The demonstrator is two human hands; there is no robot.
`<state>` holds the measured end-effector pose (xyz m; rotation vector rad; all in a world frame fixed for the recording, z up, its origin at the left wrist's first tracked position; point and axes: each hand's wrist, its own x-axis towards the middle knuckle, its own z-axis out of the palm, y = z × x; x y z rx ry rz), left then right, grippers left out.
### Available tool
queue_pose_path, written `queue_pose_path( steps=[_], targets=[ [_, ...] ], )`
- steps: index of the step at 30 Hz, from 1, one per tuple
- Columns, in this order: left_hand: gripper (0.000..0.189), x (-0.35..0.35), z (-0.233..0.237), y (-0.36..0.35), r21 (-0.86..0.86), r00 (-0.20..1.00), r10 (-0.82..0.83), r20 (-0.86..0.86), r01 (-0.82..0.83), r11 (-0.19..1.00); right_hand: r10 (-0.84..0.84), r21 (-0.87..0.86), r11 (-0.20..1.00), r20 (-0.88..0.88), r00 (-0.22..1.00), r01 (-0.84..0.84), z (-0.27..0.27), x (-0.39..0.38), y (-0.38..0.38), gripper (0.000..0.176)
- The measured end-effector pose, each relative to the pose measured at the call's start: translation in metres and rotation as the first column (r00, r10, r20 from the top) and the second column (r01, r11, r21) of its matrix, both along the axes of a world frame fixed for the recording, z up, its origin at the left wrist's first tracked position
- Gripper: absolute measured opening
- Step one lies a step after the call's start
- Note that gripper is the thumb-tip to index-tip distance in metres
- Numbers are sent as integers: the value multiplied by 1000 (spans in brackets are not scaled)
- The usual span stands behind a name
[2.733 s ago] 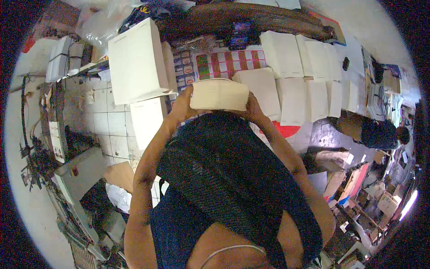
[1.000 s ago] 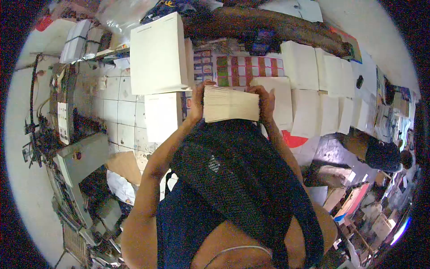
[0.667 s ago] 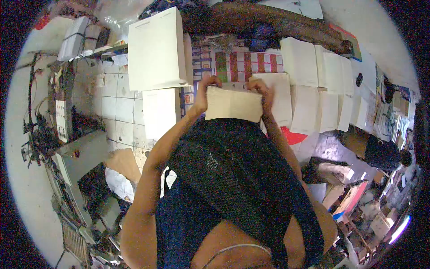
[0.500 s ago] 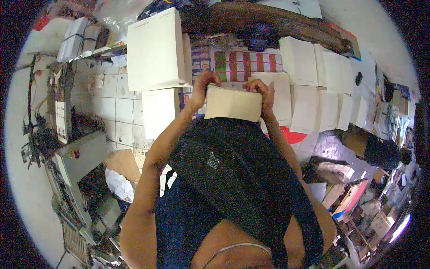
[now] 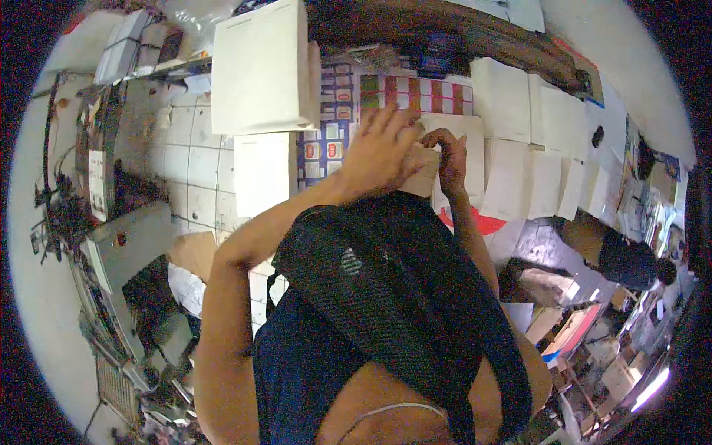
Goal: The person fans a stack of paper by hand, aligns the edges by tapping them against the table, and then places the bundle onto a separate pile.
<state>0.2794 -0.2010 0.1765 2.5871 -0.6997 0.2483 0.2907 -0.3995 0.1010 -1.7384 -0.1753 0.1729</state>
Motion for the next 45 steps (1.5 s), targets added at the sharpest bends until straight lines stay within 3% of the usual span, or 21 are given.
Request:
queue_pose_path(
  steps=[2,4,5,8,11,12,13,15,18,20,22,24,25,27,28,29,33,36,39,42,45],
  targets=[
    [62,-2,-10,-9,11,1000,16,-16,-15,1000,-4,16,1000,30,1000,3,4,2,4,44],
    [69,0,-12,-11,2,999,35,-31,-35,999,-21,23,1000,2,1000,21,5,4,7,41],
    [72,0,8,-10,-15,997,55,-48,-56,998,-37,22,999,-17,999,38,5,2,5,39],
    [77,0,14,0,5,997,55,-46,-55,998,-50,-13,999,-11,999,50,-3,0,-3,37],
    [77,-2,-2,9,-3,995,40,-86,-41,999,-26,28,999,-100,995,29,-7,-3,-8,58],
    [77,0,-7,13,-14,994,26,-106,-28,1000,54,-61,997,-42,998,-57,10,-2,-2,53],
    [77,2,-12,20,-216,969,47,-241,-101,971,136,-155,979,5,991,-134,32,-4,-3,51],
    [77,2,-22,42,-544,869,-19,-495,-293,786,296,-374,895,91,951,-243,69,-7,-4,58],
    [78,-6,-49,72,-749,680,-332,-654,-520,409,485,-680,673,108,868,-291,94,-17,-13,85],
    [80,-26,-69,68,-778,771,-271,-576,-415,471,540,-793,528,36,841,-305,99,-22,-4,100],
    [84,-37,-73,63,-831,792,-312,-525,-400,386,568,-845,453,27,823,-285,96,-23,8,103],
    [88,-36,-64,43,-874,749,-463,-473,-465,141,592,-869,416,34,806,-269,94,-21,24,105],
    [94,-39,-53,39,-828,691,-507,-515,-554,85,600,-871,416,46,799,-262,94,-18,34,106],
    [94,-40,-53,39,-817,686,-501,-528,-571,79,585,-879,418,68,808,-229,92,-15,50,108],
    [93,-40,-55,41,-811,682,-498,-535,-580,78,563,-884,420,78,823,-204,86,-16,58,109],
    [92,-41,-59,45,-857,741,-435,-511,-477,195,542,-888,423,89,835,-180,82,-16,64,110],
    [99,-29,-92,78,-754,756,-335,-563,-303,583,483,-883,460,157,862,-97,71,-11,76,99],
    [109,-37,-87,90,-733,797,-352,-491,-160,661,465,-852,524,274,842,-12,57,-9,74,86],
    [122,-32,-83,95,-491,862,-224,-454,-32,871,451,-827,560,256,855,-48,57,-4,70,77],
    [127,-18,-70,91,-378,847,-117,-518,-104,920,429,-766,623,165,888,-159,75,5,58,77],
    [120,-13,-59,81,-409,863,-117,-491,-110,906,474,-732,625,81,877,-271,101,10,39,85]
  ],
)
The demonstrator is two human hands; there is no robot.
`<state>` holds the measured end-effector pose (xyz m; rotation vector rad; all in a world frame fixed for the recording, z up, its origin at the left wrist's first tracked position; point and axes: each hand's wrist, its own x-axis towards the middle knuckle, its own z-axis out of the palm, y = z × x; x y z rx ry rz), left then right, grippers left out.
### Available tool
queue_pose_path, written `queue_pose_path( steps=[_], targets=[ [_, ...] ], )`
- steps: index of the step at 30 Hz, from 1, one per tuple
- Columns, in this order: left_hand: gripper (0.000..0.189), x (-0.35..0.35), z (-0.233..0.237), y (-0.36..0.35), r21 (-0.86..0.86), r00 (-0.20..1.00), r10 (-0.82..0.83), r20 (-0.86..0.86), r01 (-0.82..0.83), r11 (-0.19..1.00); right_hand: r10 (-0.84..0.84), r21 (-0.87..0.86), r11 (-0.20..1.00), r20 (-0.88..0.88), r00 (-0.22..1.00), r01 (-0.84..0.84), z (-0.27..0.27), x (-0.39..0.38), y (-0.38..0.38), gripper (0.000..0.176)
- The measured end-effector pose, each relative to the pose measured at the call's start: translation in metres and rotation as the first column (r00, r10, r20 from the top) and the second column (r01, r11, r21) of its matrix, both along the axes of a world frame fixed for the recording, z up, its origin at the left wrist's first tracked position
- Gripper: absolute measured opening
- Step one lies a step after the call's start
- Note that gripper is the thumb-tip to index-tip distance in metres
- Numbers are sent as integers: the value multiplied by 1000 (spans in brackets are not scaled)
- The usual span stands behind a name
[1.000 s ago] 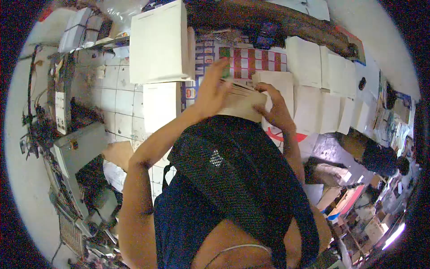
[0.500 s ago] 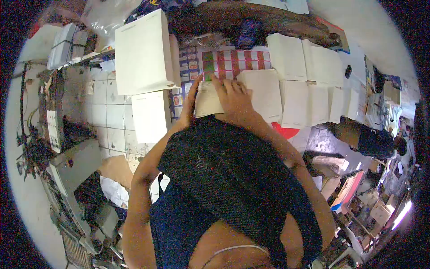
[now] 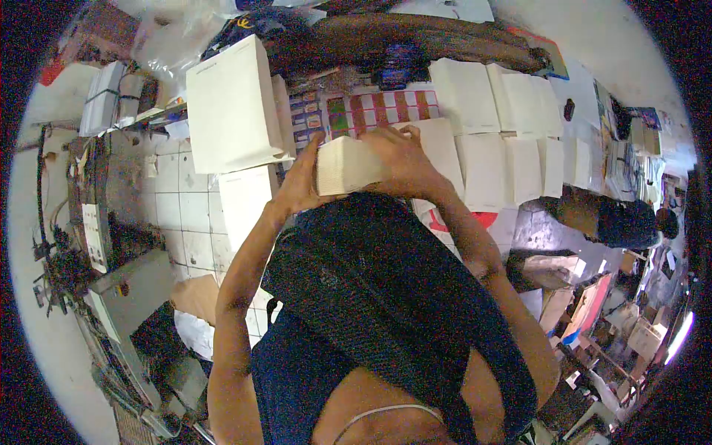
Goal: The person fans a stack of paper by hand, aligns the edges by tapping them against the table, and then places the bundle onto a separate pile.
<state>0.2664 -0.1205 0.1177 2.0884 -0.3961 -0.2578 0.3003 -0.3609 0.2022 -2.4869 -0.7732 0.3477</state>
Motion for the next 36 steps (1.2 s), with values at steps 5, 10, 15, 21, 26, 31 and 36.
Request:
queue_pose_path(
  steps=[5,10,15,21,26,31,36],
  targets=[
    [98,3,25,6,79,1000,-29,-2,29,996,31,56,998,66,997,-35,-2,10,-20,97],
    [88,-1,43,4,329,979,-51,197,-17,944,-13,147,989,-140,990,34,-16,16,-36,98],
    [87,-14,44,-10,556,979,-9,202,-107,825,21,35,999,-73,997,-18,-85,23,-42,99],
    [99,-19,-4,-15,731,990,-20,137,-88,677,17,-119,992,-253,967,-48,-81,34,-21,113],
    [105,-22,-1,-21,724,981,59,183,-175,668,144,-129,983,98,985,-131,-33,23,-4,130],
    [106,-18,-18,-12,678,984,65,163,-159,718,317,-237,926,65,946,-294,-51,15,48,123],
    [103,-43,-17,2,711,982,163,93,-180,679,359,-183,925,125,925,-334,-72,6,56,106]
  ],
)
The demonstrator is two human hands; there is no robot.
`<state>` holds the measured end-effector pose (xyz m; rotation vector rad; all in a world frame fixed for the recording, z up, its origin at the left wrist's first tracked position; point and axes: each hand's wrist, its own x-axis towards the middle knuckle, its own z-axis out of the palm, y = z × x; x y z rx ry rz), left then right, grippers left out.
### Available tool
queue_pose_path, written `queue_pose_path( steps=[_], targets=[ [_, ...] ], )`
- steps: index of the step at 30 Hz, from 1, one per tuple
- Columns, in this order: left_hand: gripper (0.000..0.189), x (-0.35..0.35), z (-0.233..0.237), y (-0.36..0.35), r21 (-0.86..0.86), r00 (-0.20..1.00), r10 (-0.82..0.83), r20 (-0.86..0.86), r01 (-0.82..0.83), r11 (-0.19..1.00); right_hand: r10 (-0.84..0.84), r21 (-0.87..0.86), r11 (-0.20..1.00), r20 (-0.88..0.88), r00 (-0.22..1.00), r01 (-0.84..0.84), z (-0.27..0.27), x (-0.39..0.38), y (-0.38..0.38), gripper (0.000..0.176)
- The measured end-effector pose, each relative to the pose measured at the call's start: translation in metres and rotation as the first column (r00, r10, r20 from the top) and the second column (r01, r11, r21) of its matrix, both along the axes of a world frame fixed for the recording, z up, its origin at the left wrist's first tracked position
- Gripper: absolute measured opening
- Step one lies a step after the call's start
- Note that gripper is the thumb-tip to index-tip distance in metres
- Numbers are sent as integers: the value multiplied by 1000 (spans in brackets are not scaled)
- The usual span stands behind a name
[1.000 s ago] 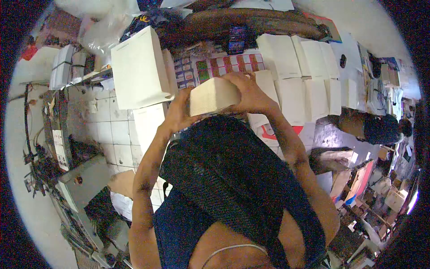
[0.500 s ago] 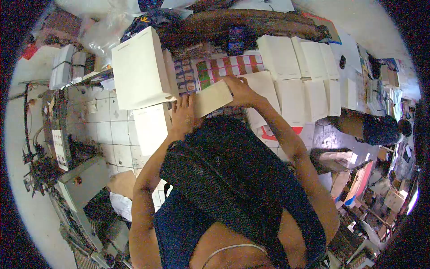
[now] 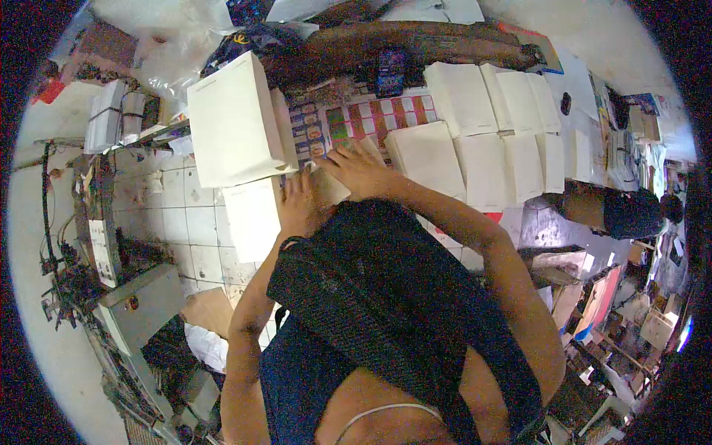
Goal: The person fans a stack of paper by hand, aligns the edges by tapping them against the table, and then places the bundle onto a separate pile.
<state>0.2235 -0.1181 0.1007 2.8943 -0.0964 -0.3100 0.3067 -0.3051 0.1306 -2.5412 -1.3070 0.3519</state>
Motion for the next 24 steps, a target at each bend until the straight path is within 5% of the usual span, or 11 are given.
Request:
queue_pose_path(
  steps=[2,4,7,9,12,16,19,20,23,24],
  targets=[
    [104,-5,35,6,-115,994,79,-69,-87,990,27,-15,1000,61,998,-26,-14,-1,-6,100],
    [95,-9,31,7,-519,928,279,-245,-369,771,38,-37,999,-27,999,-39,-10,2,-7,95],
    [82,-16,18,10,-767,734,349,-583,-639,64,64,-22,998,-53,997,-66,-19,6,-9,90],
    [74,-17,10,11,-630,607,218,-764,-629,-456,74,7,997,-53,996,-74,-17,8,-11,88],
    [63,-4,2,18,-601,615,133,-777,-662,-448,50,81,996,-82,995,-43,-4,10,-21,87],
    [72,-10,25,39,-892,917,302,-261,-348,287,-23,259,963,-200,980,75,16,13,-39,87],
    [83,-14,57,49,-647,978,122,169,17,762,-72,395,886,-400,914,243,18,11,-57,87],
    [84,-10,67,45,-605,974,83,210,63,794,-82,430,848,-470,879,310,18,10,-62,88],
    [85,7,82,28,-432,962,-51,268,168,886,-225,183,919,-483,846,349,1,6,-73,92],
    [85,11,82,24,-348,964,-100,245,184,919,-205,250,899,-484,851,359,-24,3,-78,94]
  ],
)
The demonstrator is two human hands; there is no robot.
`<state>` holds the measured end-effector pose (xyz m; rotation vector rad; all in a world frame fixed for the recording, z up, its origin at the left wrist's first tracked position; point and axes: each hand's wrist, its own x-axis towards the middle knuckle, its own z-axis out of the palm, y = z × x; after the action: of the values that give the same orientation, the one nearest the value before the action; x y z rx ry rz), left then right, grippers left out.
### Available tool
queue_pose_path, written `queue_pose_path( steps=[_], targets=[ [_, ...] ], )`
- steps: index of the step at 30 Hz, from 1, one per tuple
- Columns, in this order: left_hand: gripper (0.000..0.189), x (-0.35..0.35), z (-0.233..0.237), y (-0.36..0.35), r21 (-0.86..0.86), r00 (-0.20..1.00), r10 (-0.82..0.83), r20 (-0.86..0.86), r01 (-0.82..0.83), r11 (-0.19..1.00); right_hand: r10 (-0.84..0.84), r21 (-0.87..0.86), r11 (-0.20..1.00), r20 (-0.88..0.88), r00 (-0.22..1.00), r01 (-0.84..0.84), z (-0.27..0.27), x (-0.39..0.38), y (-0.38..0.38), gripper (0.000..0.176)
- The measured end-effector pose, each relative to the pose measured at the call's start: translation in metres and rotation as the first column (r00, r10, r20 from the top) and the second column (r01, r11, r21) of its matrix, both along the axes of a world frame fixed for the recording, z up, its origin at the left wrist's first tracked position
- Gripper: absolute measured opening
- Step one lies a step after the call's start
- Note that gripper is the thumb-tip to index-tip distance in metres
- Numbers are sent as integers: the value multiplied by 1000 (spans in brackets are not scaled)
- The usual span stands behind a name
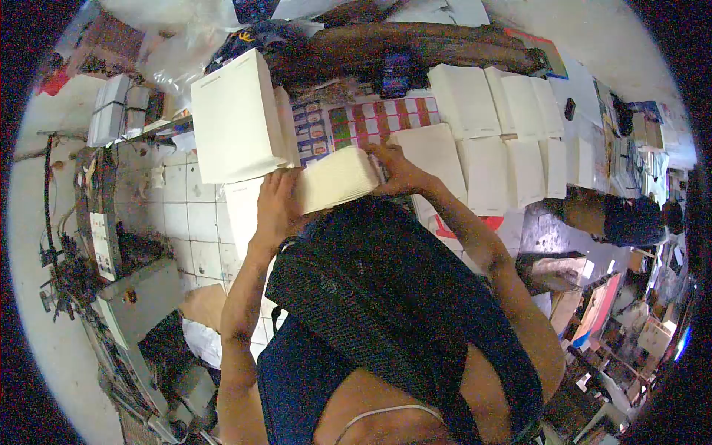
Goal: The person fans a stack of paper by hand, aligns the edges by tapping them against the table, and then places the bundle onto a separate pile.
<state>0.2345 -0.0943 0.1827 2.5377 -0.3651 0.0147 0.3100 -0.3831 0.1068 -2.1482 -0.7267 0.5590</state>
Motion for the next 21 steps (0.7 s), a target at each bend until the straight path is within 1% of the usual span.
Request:
queue_pose_path(
  steps=[1,2,5,6,8,11,12,14,15,17,18,20,21],
  targets=[
    [84,3,0,-5,95,1000,-23,-18,25,995,-15,67,998,15,1000,14,-36,-3,-5,96],
    [86,7,-1,-9,134,997,-56,-43,62,989,-28,133,991,28,999,24,-44,-5,-5,98],
    [88,14,0,-27,228,987,-96,-126,123,966,-34,0,999,-7,999,34,-58,-12,-12,99],
    [88,14,-5,-28,251,986,-84,-146,119,961,-55,13,998,-4,998,55,-59,-15,-13,98],
    [87,13,1,-26,220,991,-52,-127,79,972,-103,40,994,8,995,103,-60,-20,-15,97],
    [85,11,0,-15,185,989,-29,-144,56,981,-154,97,984,57,986,148,-19,-23,-6,95],
    [84,10,0,-12,176,987,-21,-157,49,983,-176,72,982,38,984,173,-19,-23,-6,96],
    [83,14,-2,-8,163,988,-58,-143,81,983,-215,19,976,-2,977,215,-19,-23,-6,98],
    [83,17,-1,-8,154,988,-74,-134,94,984,-177,1,984,25,984,177,-18,-22,-8,97],
    [84,9,8,-14,214,986,-40,-159,74,974,-87,-43,995,68,994,90,-13,-18,-13,96],
    [84,6,11,-17,244,984,-23,-175,66,968,-110,-51,992,69,992,113,0,-20,-12,94],
    [88,1,5,-19,206,994,-31,-108,53,977,-161,-65,984,72,984,166,22,-30,-12,90],
    [90,-1,-1,-20,187,997,-39,-73,52,981,-171,-23,985,103,980,174,15,-32,-14,88]
  ],
)
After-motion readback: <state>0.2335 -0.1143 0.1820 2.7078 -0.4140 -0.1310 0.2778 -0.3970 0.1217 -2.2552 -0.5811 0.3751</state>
